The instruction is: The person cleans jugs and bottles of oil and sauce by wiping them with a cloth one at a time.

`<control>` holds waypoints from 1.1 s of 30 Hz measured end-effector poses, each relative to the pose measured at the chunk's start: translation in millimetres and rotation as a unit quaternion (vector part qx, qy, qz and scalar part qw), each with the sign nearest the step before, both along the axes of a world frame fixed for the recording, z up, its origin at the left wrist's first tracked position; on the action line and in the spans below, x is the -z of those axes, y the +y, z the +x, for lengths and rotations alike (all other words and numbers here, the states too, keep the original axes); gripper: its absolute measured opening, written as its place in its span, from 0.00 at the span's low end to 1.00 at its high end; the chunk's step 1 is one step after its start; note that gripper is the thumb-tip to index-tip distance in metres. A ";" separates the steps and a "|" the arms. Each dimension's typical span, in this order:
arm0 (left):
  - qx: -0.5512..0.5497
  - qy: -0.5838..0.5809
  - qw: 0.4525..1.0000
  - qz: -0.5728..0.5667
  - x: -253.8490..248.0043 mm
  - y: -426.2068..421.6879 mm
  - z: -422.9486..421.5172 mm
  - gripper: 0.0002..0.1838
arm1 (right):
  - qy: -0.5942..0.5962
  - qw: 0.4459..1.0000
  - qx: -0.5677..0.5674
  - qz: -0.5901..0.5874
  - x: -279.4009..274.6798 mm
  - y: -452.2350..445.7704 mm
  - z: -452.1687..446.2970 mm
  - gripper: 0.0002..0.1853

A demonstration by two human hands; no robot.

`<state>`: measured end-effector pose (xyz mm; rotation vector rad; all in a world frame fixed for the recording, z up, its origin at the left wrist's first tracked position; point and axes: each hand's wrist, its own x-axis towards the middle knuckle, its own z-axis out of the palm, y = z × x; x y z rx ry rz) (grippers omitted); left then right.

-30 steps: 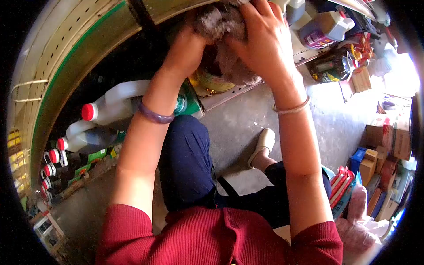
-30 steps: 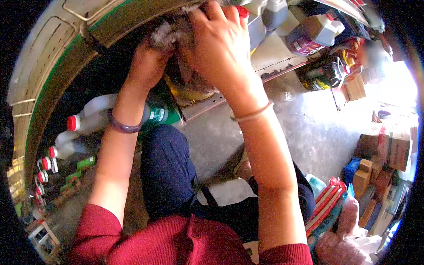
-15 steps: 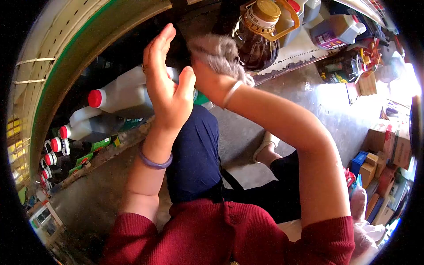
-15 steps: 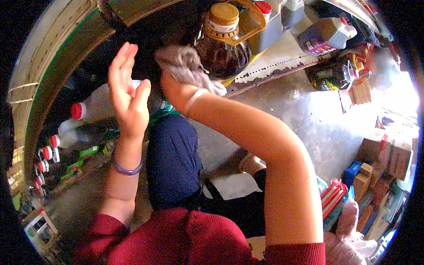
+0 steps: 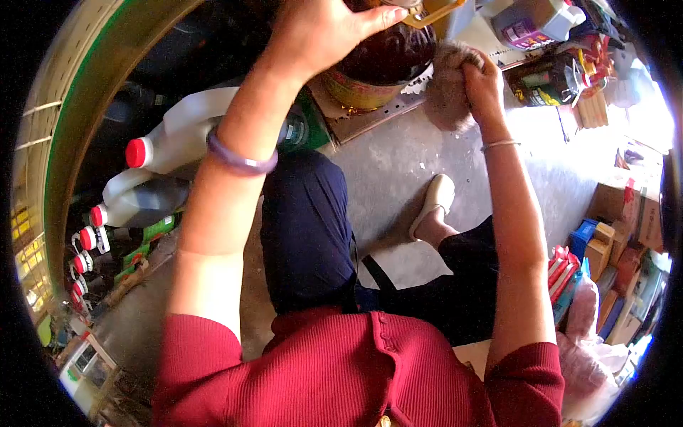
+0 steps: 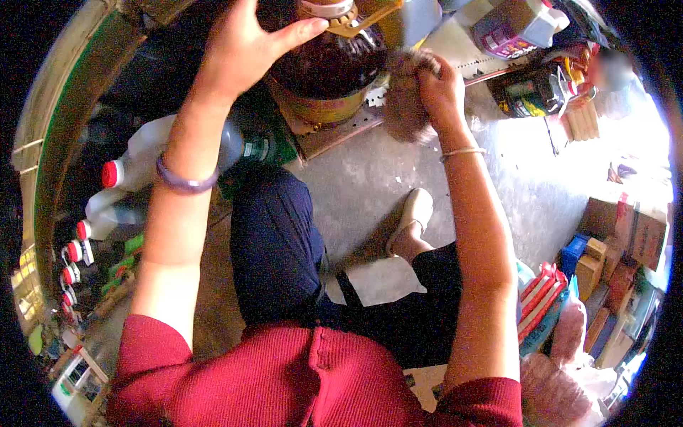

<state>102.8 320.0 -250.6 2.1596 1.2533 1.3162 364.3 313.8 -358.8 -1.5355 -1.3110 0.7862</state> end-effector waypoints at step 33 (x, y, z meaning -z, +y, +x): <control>0.012 -0.139 0.988 -0.068 17.5 -6.7 5.2 0.20 | 0.199 0.942 -0.169 -0.212 -3.2 -56.2 -34.4 0.23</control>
